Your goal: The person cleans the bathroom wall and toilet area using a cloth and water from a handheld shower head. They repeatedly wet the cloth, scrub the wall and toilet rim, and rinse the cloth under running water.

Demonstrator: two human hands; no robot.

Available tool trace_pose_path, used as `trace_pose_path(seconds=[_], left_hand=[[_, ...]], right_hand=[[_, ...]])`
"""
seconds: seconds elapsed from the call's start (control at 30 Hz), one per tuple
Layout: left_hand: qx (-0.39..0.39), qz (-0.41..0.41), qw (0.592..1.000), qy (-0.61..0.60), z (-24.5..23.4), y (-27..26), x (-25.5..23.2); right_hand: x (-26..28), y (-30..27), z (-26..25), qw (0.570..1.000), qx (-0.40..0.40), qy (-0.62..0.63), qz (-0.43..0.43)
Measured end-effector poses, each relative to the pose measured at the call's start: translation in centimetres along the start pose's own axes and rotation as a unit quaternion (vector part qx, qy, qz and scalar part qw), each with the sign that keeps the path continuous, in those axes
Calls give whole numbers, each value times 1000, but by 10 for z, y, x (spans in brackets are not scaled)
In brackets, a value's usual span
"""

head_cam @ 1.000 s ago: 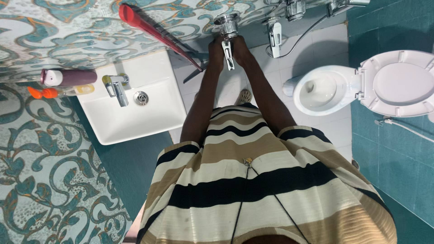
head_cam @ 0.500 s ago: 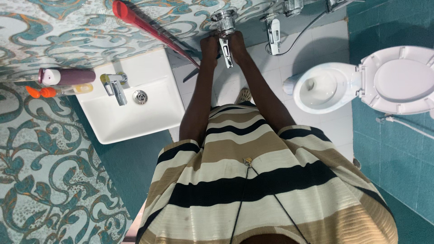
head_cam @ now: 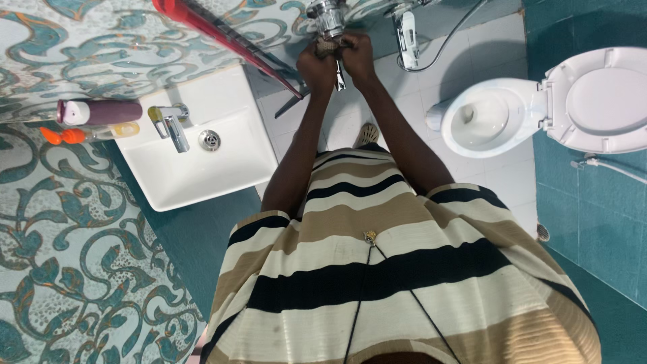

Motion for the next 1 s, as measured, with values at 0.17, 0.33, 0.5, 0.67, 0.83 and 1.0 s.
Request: trace_pose_path(seconds=[0.17, 0.33, 0.5, 0.67, 0.83, 1.0], left_hand=[[33, -5, 999, 17, -15, -32, -5], [124, -76, 986, -85, -2, -38, 24], [46, 42, 998, 23, -4, 0, 23], [145, 32, 989, 23, 1, -7, 43], [243, 46, 968, 35, 0, -31, 60], [155, 111, 981, 39, 10, -43, 72]], right_hand=[[26, -33, 0, 990, -5, -136, -29], [3, -39, -6, 993, -17, -110, 34], [25, -7, 1, 960, -28, -235, -147], [30, -21, 0, 951, 70, -242, -178], [23, -28, -25, 926, 180, -312, -117], [-18, -36, -19, 916, 110, -380, -68]])
Point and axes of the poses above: each hand's wrist, its own y-axis towards the middle knuckle, its own z-axis out of the palm, x = y × z, the point moved 8 cm from there along y, towards the middle knuckle, and after that the axes turned 9 degrees about y, right-handed, at the moved point
